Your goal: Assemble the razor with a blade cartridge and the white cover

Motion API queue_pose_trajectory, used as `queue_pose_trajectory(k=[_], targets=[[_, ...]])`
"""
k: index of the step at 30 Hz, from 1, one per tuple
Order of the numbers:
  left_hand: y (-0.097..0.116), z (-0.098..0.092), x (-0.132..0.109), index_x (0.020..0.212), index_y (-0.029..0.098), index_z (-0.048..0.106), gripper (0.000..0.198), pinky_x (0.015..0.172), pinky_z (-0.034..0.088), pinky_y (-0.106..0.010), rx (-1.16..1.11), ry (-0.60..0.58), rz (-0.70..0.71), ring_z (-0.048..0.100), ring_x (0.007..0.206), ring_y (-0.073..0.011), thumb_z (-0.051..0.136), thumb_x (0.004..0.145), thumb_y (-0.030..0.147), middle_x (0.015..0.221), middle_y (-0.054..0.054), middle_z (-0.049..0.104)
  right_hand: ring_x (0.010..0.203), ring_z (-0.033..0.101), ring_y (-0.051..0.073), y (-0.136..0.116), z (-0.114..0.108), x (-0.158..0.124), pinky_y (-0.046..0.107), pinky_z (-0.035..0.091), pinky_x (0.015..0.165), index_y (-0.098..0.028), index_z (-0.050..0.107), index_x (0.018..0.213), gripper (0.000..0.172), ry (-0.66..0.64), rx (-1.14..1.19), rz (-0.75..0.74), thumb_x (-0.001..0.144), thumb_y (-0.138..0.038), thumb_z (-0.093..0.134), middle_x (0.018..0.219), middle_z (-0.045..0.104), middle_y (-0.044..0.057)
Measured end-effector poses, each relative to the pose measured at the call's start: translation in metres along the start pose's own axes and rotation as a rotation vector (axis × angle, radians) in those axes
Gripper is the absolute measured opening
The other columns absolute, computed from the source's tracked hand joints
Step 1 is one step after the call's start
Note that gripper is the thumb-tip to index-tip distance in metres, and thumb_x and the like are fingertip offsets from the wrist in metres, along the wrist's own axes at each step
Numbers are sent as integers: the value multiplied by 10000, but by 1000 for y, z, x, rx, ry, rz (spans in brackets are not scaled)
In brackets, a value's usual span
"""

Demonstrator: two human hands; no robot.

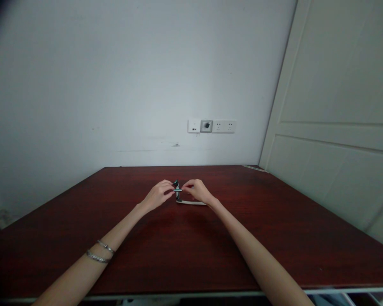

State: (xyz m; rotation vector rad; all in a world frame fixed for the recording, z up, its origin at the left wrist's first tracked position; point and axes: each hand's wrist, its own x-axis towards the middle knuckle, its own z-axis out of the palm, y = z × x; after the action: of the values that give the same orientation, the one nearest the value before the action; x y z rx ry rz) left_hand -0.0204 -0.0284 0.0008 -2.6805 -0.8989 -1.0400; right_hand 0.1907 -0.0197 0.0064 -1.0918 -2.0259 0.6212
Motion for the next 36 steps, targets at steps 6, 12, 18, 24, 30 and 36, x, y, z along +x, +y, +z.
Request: queue_pose_trajectory(k=[6,12,18,24,30,36], targets=[[2,0,0,841,163,630,144,820,449,-351,35,-14,23,539,928,-194,492,837,204,890,-79,629,340,418,41,2,0,1,168,373,308,-111,689,766,269,-78,164,138,726,-354,580,590,592,1],[5,-1,0,831,162,629,137,814,448,-345,31,-16,30,541,921,-193,496,834,194,879,-77,629,350,386,40,2,-1,1,165,370,306,-104,691,751,271,-99,179,151,700,-358,608,509,524,-24],[4,1,0,821,152,623,121,829,444,-347,33,0,35,539,918,-192,508,825,189,870,-76,634,337,386,35,-1,-1,0,156,327,303,-101,683,737,253,-122,181,163,708,-339,599,496,531,-28],[0,7,-1,1031,142,580,243,888,425,-364,22,62,-11,511,993,-198,542,807,227,1005,-93,609,345,405,38,7,-12,8,163,343,325,-95,688,762,264,-122,126,141,716,-333,582,561,594,2],[-5,16,18,1145,136,515,420,915,412,-347,-9,-27,-117,494,1050,-208,601,752,257,1078,-98,583,400,444,64,47,-37,30,178,349,394,-90,702,784,284,-55,-91,100,728,-326,554,587,627,22],[-10,38,39,1245,133,433,572,961,367,-349,5,-265,-176,459,1149,-244,603,721,289,1234,-134,510,616,568,132,78,-36,40,206,414,590,-96,715,754,246,-86,-235,15,716,-282,559,692,682,54]])
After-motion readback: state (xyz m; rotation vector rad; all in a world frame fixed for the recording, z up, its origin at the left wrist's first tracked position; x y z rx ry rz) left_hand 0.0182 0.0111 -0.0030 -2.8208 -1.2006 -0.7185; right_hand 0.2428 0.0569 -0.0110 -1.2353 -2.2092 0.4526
